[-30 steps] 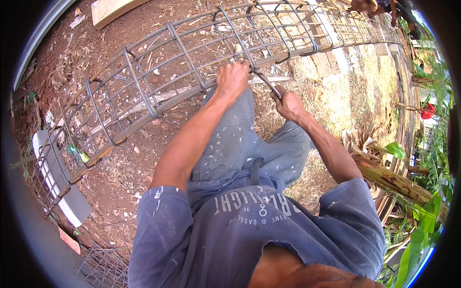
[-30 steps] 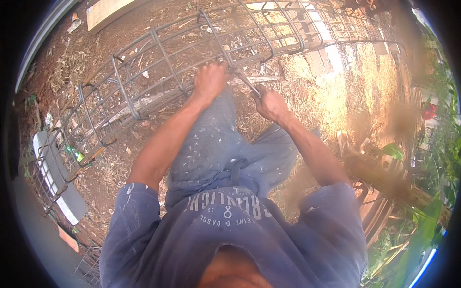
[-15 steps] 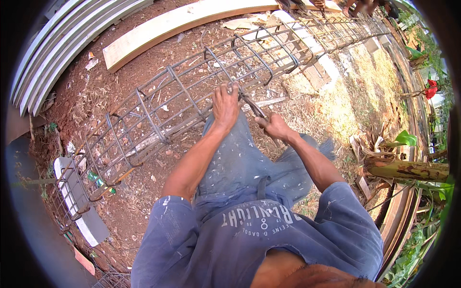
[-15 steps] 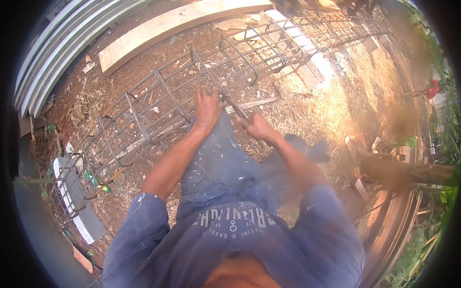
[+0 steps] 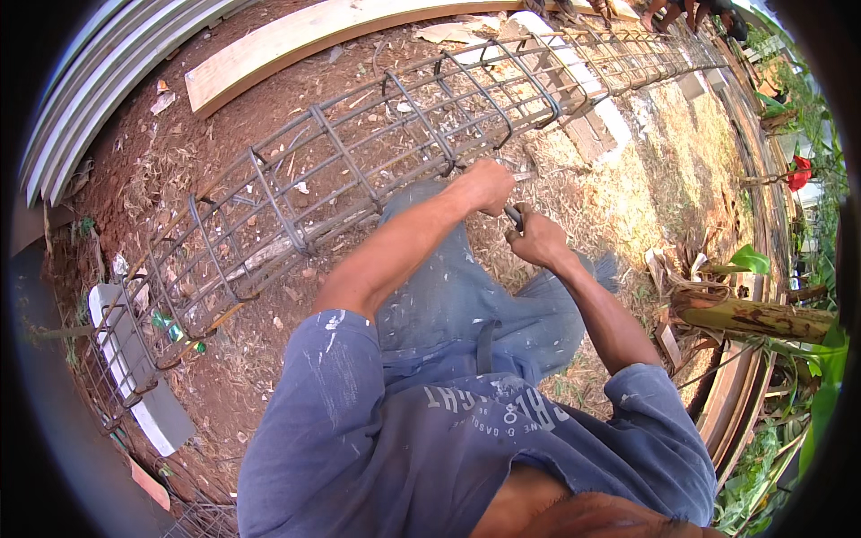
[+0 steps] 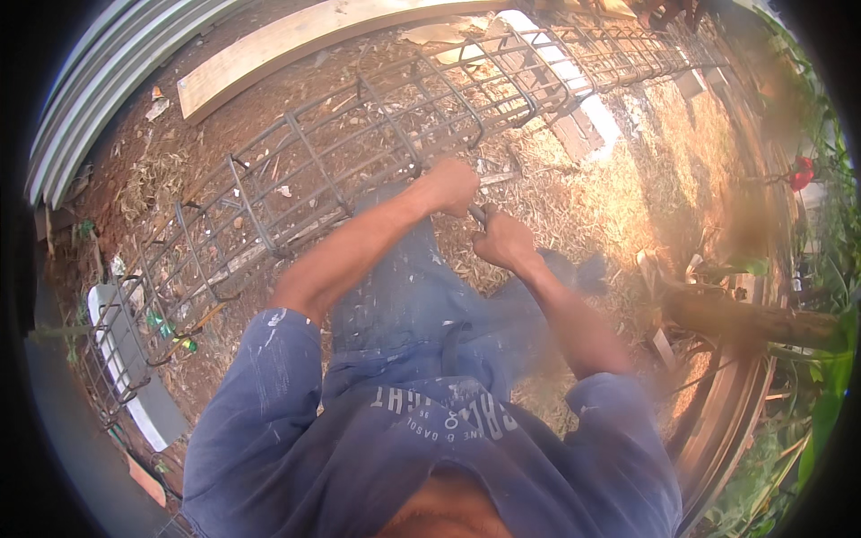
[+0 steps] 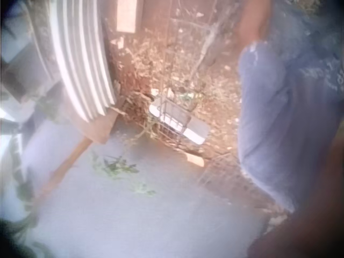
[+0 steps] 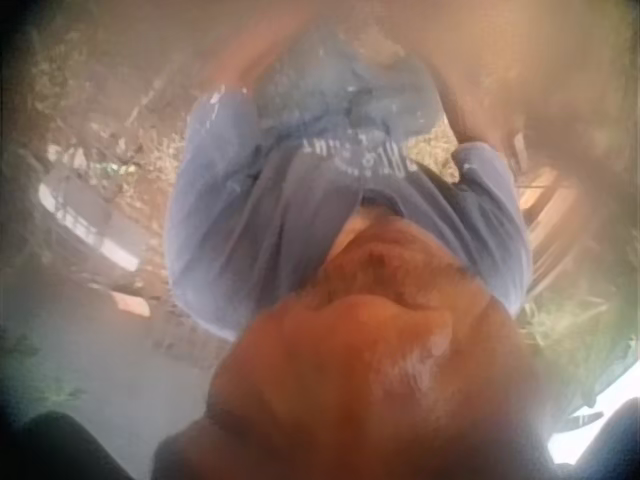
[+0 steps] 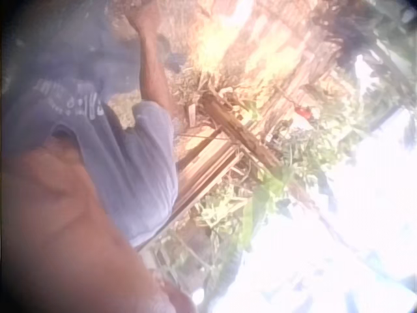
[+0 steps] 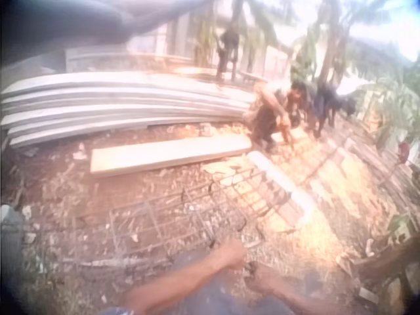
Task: The person sits on the ground and uses pliers to twist wire ties around intersecting rebar rods, securing a rebar mesh grid. They repeatedly pick up wire ties, wrap them around the intersections, and twist them to fasten the structure.
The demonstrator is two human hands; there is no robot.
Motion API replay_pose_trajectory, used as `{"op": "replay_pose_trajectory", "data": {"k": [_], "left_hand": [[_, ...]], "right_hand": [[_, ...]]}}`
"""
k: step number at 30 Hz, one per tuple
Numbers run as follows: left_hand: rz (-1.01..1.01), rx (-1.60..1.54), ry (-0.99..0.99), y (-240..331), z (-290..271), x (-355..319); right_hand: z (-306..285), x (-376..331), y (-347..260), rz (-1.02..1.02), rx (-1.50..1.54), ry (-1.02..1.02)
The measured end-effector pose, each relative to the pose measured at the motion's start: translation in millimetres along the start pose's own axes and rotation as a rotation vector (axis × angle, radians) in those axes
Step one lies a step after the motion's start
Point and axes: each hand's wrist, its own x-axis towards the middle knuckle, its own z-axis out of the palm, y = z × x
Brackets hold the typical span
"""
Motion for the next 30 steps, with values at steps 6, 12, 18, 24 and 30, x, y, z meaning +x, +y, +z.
{"op": "replay_pose_trajectory", "data": {"k": [6,12,18,24,30], "left_hand": [[0.084,0.191,-0.112,-1,34,20],[0.209,0.153,0.048,-8,31,1],[0.355,-0.013,0.477,-14,52,-39],[0.231,-0.106,0.565,-11,54,-31],[0.189,-0.039,0.739,-10,55,-23]], "right_hand": [[145,83,39,-0.172,0.200,0.518],[111,74,44,-0.223,0.627,0.070],[10,26,17,-0.111,0.882,-0.616],[-21,36,23,-0.074,0.866,-0.555],[-52,34,2,-0.068,0.531,-0.420]]}}
